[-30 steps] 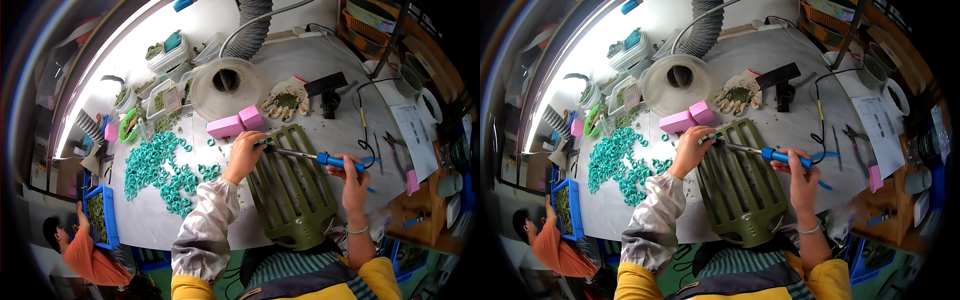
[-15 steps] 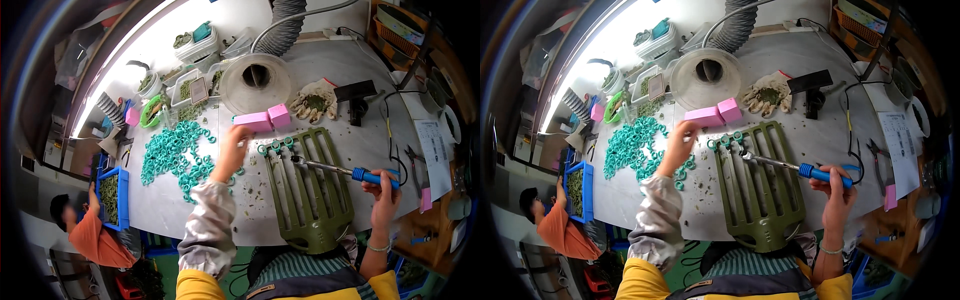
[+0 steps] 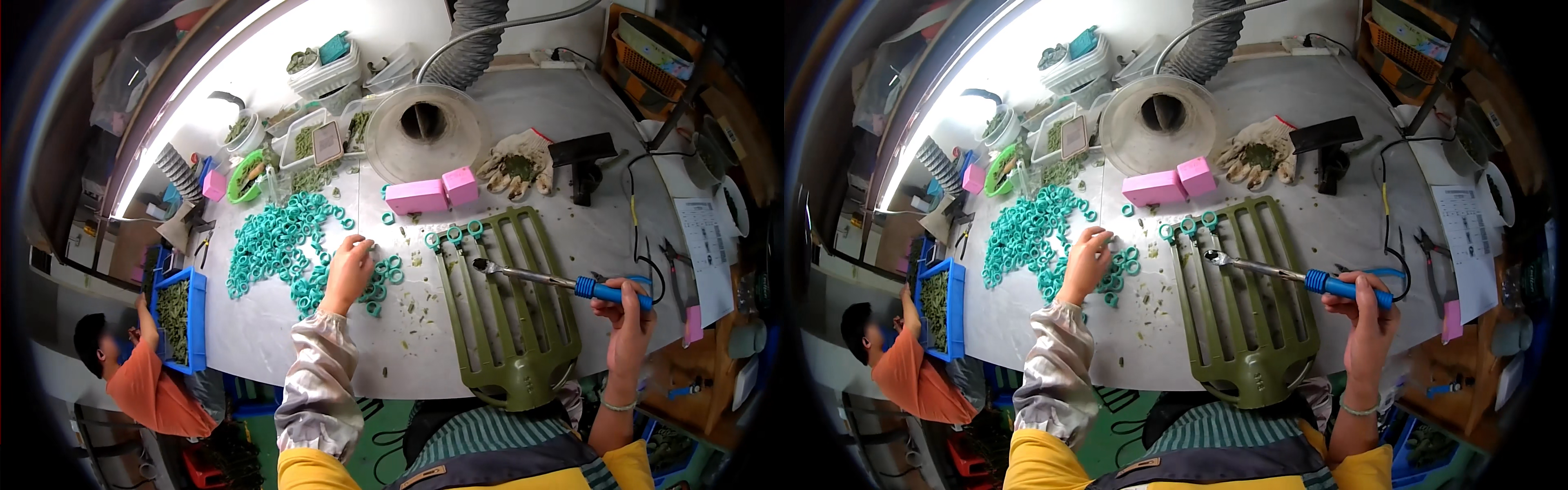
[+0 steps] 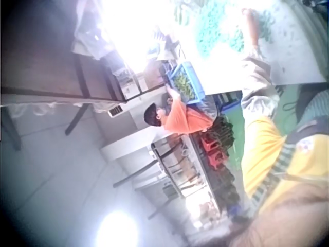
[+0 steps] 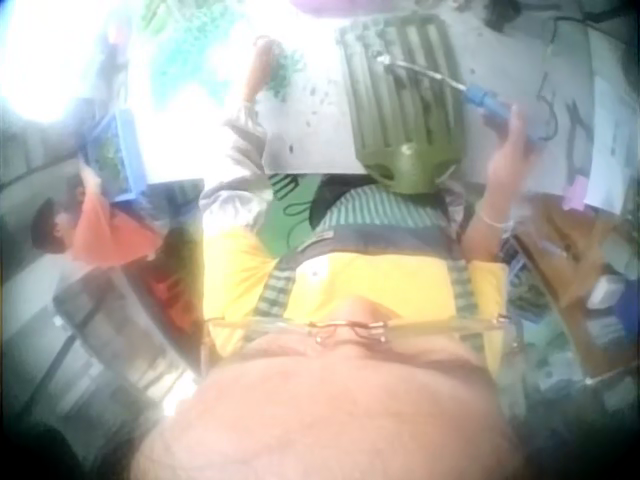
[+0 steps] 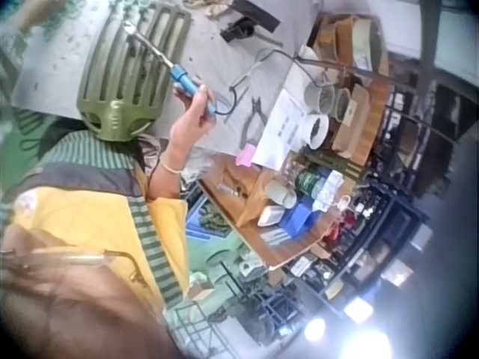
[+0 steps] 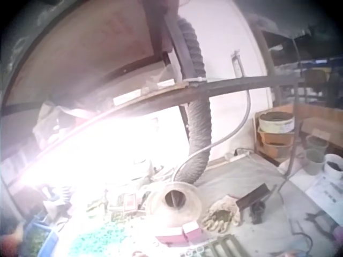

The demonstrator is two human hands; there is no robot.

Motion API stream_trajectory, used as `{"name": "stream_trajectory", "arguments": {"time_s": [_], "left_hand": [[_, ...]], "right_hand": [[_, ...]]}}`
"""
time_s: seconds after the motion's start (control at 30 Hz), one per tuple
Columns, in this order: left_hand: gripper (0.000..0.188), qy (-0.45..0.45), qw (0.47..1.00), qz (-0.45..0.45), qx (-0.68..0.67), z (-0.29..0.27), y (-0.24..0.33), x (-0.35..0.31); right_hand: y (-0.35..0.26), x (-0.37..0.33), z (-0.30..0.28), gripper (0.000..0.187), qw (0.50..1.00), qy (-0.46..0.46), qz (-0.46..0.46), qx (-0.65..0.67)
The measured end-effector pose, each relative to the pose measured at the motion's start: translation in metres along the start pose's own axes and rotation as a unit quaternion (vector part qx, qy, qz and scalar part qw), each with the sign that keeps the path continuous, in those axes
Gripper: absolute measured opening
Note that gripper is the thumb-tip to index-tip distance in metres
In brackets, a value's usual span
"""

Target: The person places plastic rings into slots on a green frame and joins them using a soldering iron.

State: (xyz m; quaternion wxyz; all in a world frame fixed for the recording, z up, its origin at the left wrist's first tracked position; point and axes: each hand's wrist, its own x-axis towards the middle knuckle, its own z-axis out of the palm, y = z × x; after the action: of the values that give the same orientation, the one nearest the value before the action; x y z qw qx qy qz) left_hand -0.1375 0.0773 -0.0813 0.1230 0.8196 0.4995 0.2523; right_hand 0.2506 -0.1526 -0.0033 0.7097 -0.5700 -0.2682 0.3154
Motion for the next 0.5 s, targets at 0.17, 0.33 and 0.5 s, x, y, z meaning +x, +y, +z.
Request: {"name": "stream_trajectory", "arguments": {"time_s": [0.17, 0.33, 0.5], "left_hand": [[0.033, -0.107, 0.906, -0.248, -0.326, -0.017, -0.021, 0.007], [0.034, -0.137, 0.757, -0.291, -0.568, -0.037, 0.01, 0.018], [0.04, -0.185, 0.879, -0.154, -0.411, -0.025, 0.063, 0.03]], "right_hand": [[-0.002, -0.002, -0.002, 0.027, 1.0, -0.003, -0.003, 0.002], [-0.002, -0.002, -0.005, 0.028, 1.0, 0.014, -0.002, 0.0], [-0.004, -0.001, -0.01, 0.028, 1.0, 0.017, -0.01, -0.011]]}}
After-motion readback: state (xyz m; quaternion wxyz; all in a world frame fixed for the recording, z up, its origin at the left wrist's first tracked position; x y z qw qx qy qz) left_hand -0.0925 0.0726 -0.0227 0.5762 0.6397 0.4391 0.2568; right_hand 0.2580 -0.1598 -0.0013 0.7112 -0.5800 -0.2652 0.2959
